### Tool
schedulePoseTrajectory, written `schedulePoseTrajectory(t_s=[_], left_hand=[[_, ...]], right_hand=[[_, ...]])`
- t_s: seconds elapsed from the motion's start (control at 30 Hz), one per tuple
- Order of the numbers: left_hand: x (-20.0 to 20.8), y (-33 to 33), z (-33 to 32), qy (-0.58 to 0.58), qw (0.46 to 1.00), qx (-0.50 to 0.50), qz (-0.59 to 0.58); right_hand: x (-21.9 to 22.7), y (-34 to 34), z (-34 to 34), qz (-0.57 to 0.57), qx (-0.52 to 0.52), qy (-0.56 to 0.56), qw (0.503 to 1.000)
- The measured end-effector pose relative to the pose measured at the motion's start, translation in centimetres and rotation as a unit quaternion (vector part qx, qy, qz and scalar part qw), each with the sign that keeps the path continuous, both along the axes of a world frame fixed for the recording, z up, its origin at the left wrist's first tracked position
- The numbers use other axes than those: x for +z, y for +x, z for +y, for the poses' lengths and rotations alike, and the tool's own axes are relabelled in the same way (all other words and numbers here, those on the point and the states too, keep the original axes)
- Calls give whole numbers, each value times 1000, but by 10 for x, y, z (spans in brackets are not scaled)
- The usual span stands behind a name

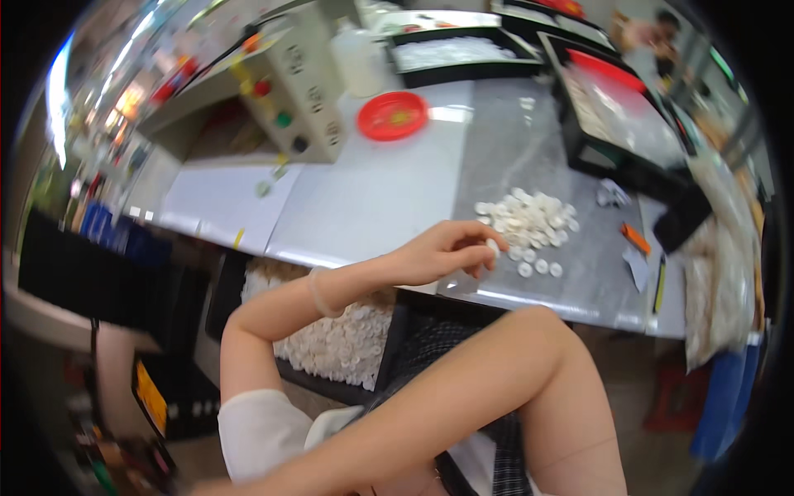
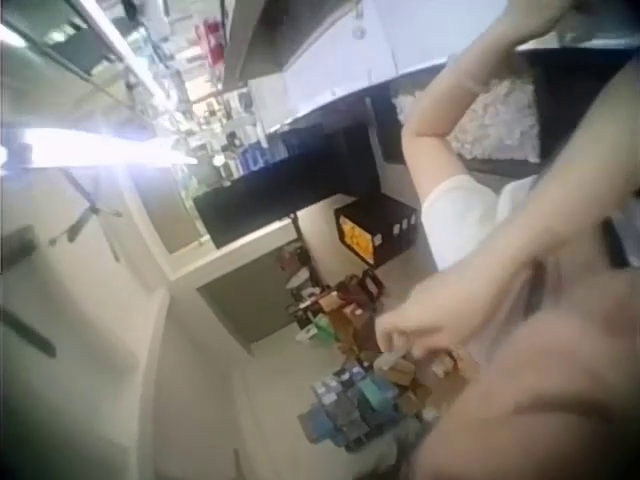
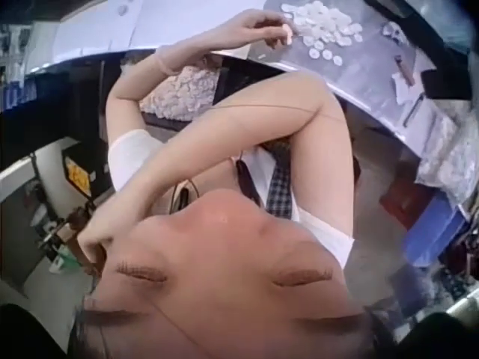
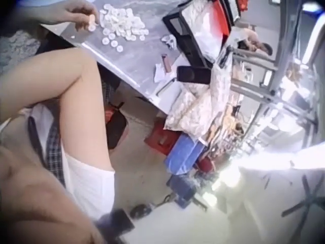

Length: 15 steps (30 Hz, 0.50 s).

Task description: Inspecting and sorting small white plastic bottle caps at a factory workbench.

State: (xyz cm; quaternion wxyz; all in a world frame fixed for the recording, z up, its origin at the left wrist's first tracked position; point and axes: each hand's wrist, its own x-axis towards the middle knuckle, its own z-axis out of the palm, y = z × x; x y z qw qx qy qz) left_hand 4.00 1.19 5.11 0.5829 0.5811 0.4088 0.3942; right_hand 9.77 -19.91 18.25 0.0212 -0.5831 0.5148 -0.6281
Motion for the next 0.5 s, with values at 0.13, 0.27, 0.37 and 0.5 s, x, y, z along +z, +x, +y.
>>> schedulePoseTrajectory(t_s=[0.13, 0.27, 0.37, 0.5], left_hand=[[18, 14, 17, 23, 1000, 2, 1], [17, 27, 46, 47, 998, -35, -19], [13, 11, 55, 86, 996, 7, -3], [-11, -20, 87, 101, 986, 129, -23]], right_hand=[[-10, 28, 27, -99, 55, -112, 987], [-31, 42, 118, -149, -97, -85, 980], [-61, 71, 177, -333, -185, -39, 924], [-127, 144, 255, -280, -652, -17, 704]])
